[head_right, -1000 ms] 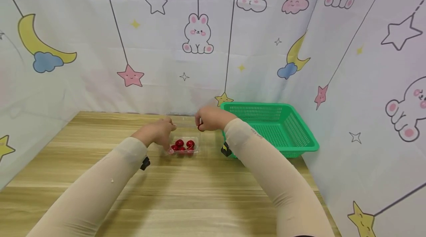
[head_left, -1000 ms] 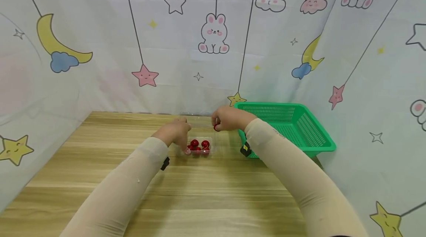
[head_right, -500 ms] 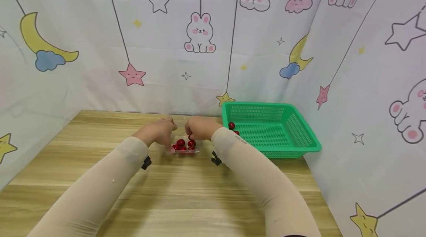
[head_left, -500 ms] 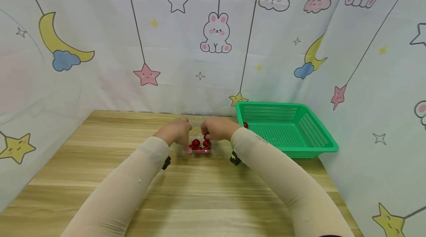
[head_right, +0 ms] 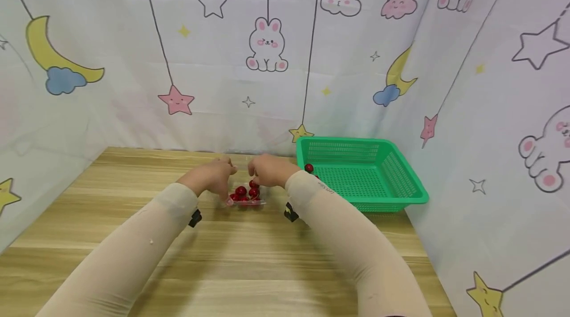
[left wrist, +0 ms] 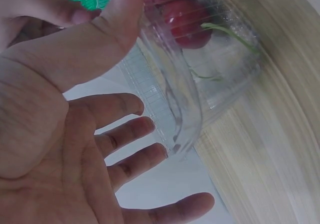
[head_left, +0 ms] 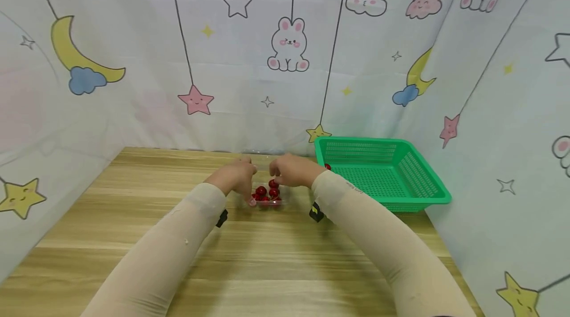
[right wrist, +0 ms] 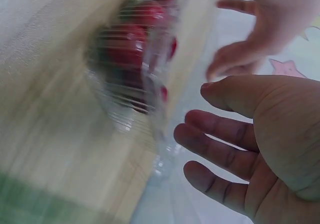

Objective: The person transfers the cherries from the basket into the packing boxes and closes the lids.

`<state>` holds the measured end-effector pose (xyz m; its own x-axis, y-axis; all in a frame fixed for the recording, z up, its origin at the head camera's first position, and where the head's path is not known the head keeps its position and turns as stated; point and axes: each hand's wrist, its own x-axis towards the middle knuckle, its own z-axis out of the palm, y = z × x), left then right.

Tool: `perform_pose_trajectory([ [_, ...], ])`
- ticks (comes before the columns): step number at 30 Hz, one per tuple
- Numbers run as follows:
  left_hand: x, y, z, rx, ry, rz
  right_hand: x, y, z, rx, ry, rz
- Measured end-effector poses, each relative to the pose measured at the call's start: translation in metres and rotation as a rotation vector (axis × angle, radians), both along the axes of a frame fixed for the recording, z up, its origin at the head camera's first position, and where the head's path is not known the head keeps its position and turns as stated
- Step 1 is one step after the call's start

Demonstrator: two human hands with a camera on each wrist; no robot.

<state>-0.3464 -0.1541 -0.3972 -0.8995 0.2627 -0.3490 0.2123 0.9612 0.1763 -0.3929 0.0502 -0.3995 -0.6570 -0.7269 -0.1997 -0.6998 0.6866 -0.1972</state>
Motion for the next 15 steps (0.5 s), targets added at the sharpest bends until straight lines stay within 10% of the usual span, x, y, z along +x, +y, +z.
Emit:
perform_pose_trajectory([
  [15,0.002,0.0,-0.003,0.006,0.022,0.002,-0.017,0.074,0.065,-0.075,-0.019,-0.264],
])
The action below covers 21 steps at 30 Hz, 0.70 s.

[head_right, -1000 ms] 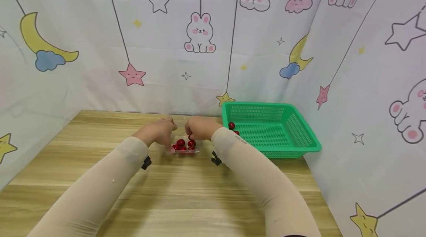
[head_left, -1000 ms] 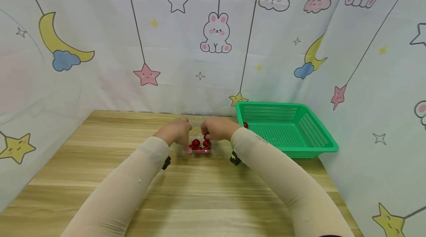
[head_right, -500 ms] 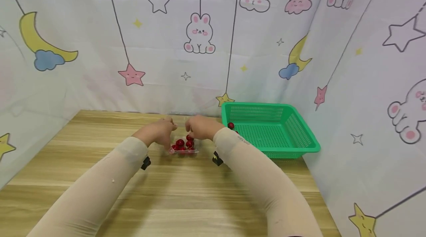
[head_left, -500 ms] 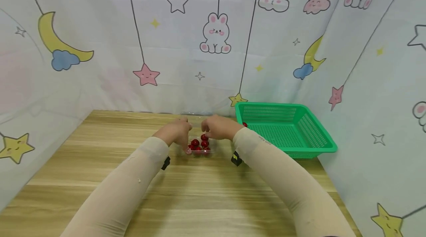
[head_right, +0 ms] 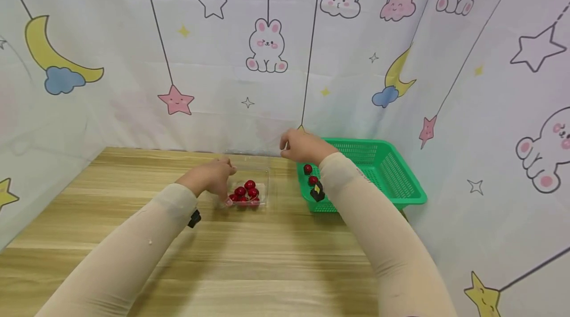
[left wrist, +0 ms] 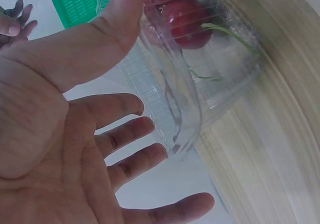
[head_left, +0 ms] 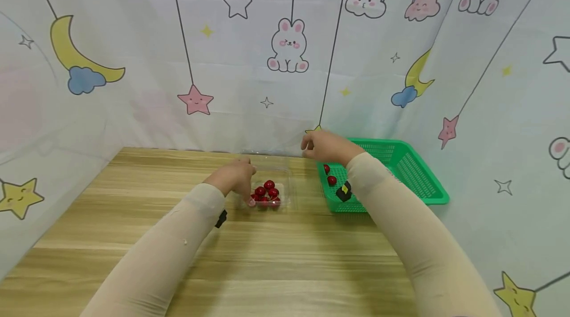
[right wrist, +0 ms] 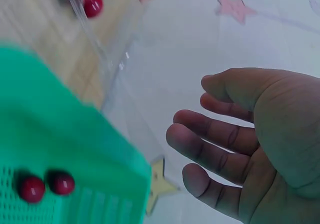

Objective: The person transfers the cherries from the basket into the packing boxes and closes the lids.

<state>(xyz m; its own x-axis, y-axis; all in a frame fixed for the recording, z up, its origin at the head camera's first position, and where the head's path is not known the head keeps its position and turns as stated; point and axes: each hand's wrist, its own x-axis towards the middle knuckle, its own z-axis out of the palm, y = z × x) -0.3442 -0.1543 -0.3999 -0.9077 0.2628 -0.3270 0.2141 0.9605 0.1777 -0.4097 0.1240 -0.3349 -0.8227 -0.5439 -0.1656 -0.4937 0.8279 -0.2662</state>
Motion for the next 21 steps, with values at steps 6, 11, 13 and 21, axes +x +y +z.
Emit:
perform_pose_trajectory([
  [6,0.001,0.001,0.001,0.004,-0.006,0.005,-0.019,0.039,0.008,-0.039,0.008,-0.072],
  [11,-0.001,0.004,0.0,0.008,-0.013,0.007,-0.039,0.071,-0.003,-0.037,-0.059,-0.134],
  [13,-0.002,0.004,0.0,0.016,-0.019,0.009,-0.046,0.079,-0.01,-0.019,-0.106,-0.168],
  [21,-0.003,0.001,0.0,0.012,-0.022,0.01,-0.062,0.078,-0.042,0.023,-0.232,-0.266],
])
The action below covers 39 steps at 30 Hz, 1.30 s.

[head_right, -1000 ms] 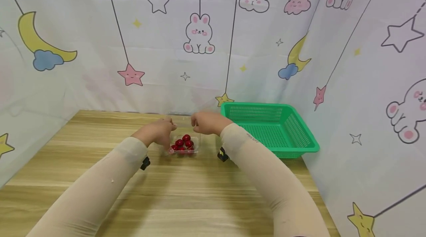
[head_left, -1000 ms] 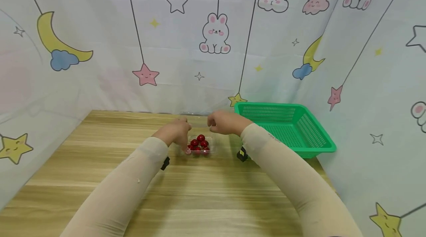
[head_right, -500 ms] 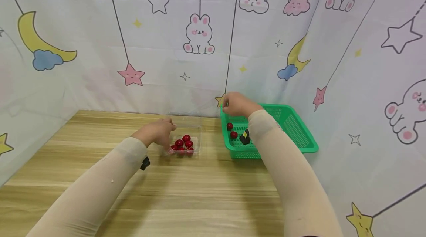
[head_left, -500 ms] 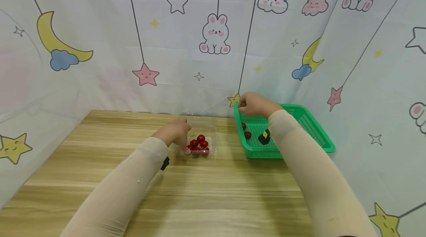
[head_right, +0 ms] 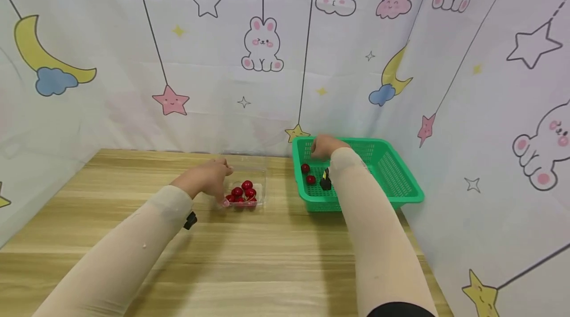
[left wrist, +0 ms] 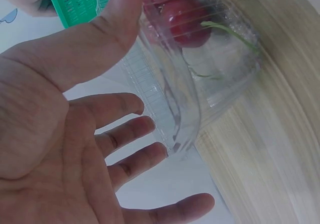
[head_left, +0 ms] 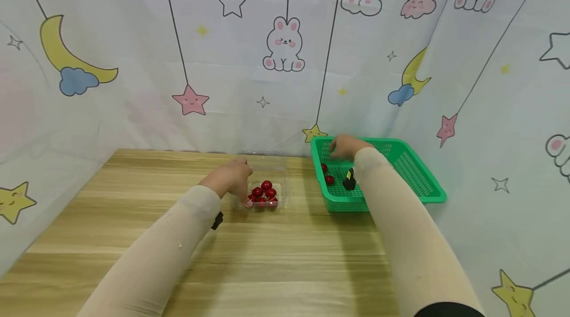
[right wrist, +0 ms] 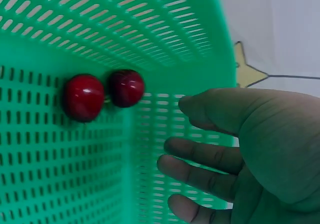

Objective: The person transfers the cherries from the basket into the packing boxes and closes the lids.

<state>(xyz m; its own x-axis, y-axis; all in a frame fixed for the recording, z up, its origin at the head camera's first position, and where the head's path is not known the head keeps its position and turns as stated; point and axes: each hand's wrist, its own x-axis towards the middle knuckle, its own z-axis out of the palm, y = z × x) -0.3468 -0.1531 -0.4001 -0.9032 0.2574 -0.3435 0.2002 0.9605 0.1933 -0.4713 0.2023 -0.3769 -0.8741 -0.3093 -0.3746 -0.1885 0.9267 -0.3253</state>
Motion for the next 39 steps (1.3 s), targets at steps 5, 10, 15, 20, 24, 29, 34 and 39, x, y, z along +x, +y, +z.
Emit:
perform_pose_trajectory([
  [5,0.002,-0.002,0.003,0.006,-0.002,0.004,-0.01,-0.007,-0.018,0.019,-0.051,0.016],
  [10,0.002,-0.001,0.004,0.0,-0.007,0.005,-0.013,-0.015,-0.028,0.054,-0.097,0.046],
  [15,0.003,-0.001,0.004,-0.013,-0.001,0.002,-0.012,-0.023,-0.035,0.064,-0.057,0.058],
  [20,0.003,-0.001,0.003,-0.024,-0.006,0.004,-0.008,-0.025,-0.04,0.011,-0.068,0.024],
  [24,0.003,0.0,0.003,-0.022,-0.009,0.004,-0.004,-0.021,-0.037,-0.006,-0.065,0.035],
  [29,0.003,0.002,0.004,-0.011,-0.009,0.007,0.0,-0.013,-0.019,0.003,-0.027,0.08],
  [34,0.002,0.002,0.003,-0.016,-0.005,0.007,0.006,-0.01,0.002,0.004,0.051,0.119],
  [39,0.001,0.0,0.004,-0.016,-0.015,0.016,0.008,-0.011,0.014,0.006,0.139,0.17],
])
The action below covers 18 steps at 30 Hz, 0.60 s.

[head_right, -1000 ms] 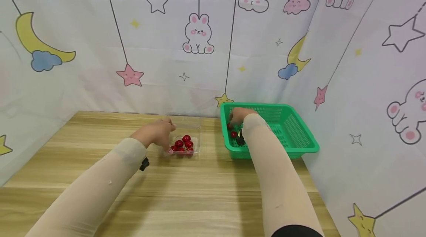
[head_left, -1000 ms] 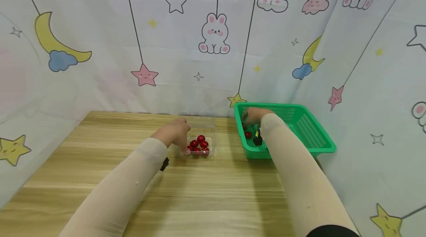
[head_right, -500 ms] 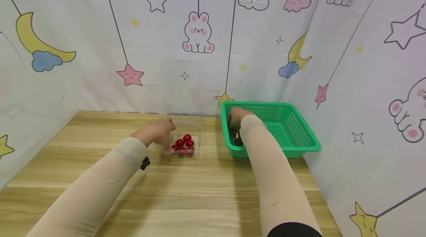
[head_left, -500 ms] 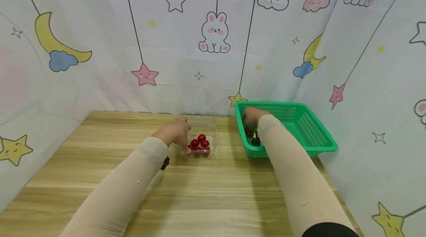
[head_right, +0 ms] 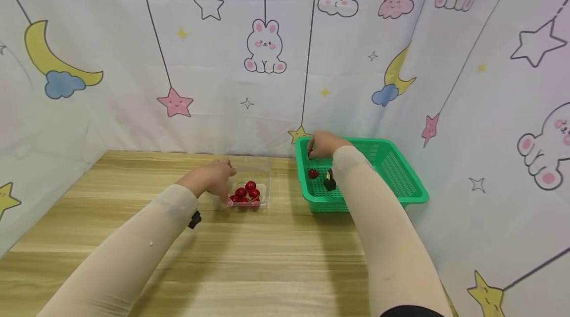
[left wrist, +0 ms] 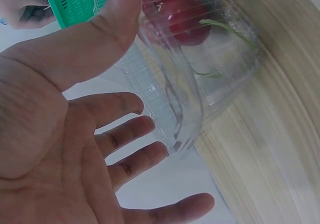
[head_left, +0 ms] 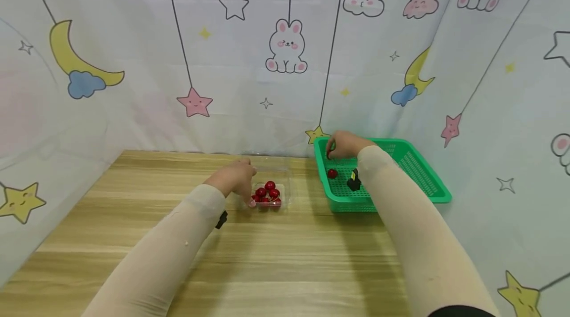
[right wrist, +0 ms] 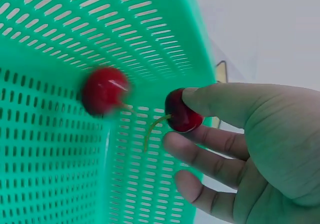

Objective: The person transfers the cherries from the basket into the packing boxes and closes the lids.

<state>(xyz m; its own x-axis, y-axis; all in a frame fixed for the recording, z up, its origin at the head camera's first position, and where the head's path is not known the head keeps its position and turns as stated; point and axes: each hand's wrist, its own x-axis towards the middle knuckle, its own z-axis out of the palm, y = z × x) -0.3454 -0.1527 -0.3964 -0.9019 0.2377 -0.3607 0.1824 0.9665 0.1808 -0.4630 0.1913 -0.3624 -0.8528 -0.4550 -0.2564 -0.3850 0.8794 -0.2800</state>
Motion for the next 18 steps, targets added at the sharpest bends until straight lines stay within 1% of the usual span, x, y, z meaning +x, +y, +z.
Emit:
perform_pose_trajectory([
  [3,-0.001,0.0,0.0,-0.001,0.001,0.0,0.001,0.001,0.004,-0.006,0.038,0.008],
  [6,-0.001,0.0,0.0,-0.004,0.001,-0.001,0.003,0.003,0.008,-0.026,0.055,-0.004],
  [12,-0.002,0.001,0.0,-0.015,0.002,-0.014,0.01,-0.003,0.02,-0.094,0.095,-0.022],
  [14,-0.002,0.001,-0.001,-0.014,0.005,-0.018,0.015,-0.01,0.026,-0.104,0.105,-0.008],
  [18,-0.004,0.001,-0.002,-0.005,0.005,-0.014,0.028,-0.03,0.035,-0.101,0.124,0.055],
])
